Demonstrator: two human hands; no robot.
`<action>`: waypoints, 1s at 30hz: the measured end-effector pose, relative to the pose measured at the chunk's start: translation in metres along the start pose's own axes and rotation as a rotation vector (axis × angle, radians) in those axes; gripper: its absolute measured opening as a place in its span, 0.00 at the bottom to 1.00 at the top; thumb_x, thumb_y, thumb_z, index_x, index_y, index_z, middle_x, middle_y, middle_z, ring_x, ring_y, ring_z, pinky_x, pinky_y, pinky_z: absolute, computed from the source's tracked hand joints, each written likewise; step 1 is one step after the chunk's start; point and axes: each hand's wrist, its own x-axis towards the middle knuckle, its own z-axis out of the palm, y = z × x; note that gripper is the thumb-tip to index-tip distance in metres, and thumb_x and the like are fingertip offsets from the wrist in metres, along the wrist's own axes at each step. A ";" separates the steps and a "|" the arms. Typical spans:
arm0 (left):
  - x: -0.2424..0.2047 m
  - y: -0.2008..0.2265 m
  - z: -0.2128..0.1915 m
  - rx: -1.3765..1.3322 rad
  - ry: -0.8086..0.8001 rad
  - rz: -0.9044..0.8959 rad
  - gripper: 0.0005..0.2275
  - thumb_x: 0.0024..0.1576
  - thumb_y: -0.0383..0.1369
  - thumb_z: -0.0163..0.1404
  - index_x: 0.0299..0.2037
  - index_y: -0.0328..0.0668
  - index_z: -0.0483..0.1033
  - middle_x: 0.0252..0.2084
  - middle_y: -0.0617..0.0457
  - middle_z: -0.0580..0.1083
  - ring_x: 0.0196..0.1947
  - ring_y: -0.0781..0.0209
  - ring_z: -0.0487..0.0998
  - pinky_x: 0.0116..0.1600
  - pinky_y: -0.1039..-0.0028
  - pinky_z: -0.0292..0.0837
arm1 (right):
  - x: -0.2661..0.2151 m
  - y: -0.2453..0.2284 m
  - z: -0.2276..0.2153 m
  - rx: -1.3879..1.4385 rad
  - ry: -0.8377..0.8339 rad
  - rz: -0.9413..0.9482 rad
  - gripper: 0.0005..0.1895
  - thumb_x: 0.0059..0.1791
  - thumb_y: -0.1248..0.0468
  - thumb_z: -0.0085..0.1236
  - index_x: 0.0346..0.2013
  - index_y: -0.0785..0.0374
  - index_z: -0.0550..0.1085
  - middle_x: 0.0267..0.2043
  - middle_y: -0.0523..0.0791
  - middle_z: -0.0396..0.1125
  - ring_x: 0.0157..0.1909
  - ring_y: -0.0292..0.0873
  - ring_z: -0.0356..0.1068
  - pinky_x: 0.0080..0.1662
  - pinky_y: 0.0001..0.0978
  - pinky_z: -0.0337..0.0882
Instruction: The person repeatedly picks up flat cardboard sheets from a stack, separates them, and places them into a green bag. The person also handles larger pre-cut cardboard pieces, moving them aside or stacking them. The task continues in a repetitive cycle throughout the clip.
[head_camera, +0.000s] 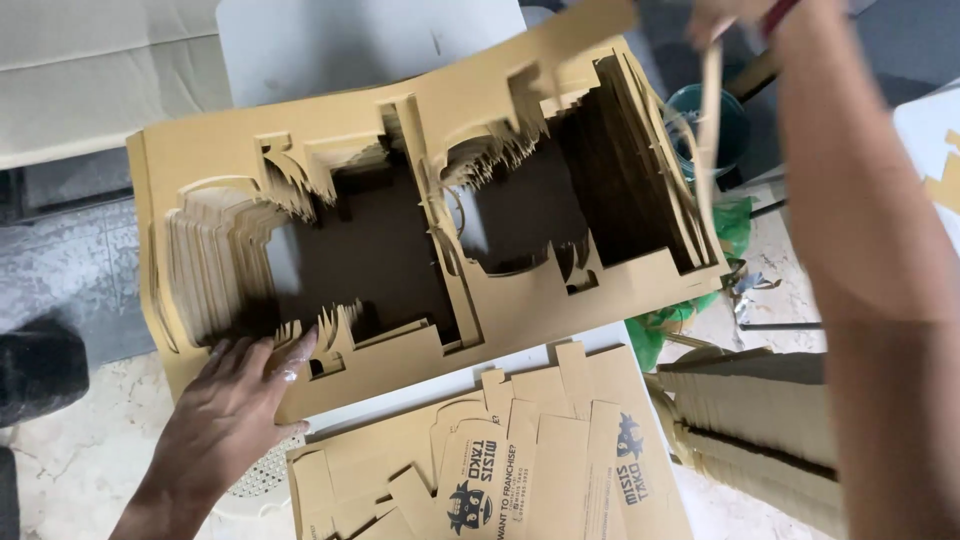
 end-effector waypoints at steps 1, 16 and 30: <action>0.000 0.000 -0.002 0.014 0.016 0.010 0.57 0.28 0.60 0.66 0.73 0.55 0.59 0.46 0.53 0.71 0.48 0.48 0.78 0.70 0.61 0.67 | -0.015 0.000 0.012 0.000 -0.011 -0.004 0.19 0.63 0.58 0.50 0.62 0.69 0.70 0.47 0.58 0.69 0.42 0.58 0.72 0.42 0.52 0.76; -0.011 -0.005 -0.024 0.227 0.053 -0.042 0.62 0.23 0.73 0.59 0.73 0.57 0.58 0.67 0.47 0.69 0.68 0.44 0.67 0.74 0.39 0.51 | -0.181 -0.119 0.001 -0.153 -0.297 -0.041 0.50 0.45 0.39 0.59 0.75 0.47 0.49 0.77 0.53 0.40 0.72 0.63 0.49 0.66 0.64 0.57; -0.020 -0.024 -0.027 -0.066 -0.295 -0.108 0.55 0.44 0.64 0.60 0.78 0.48 0.44 0.66 0.37 0.64 0.72 0.37 0.57 0.63 0.53 0.70 | -0.274 0.037 0.146 -0.617 -0.098 -0.704 0.47 0.41 0.33 0.58 0.63 0.61 0.66 0.57 0.52 0.71 0.60 0.52 0.73 0.70 0.44 0.68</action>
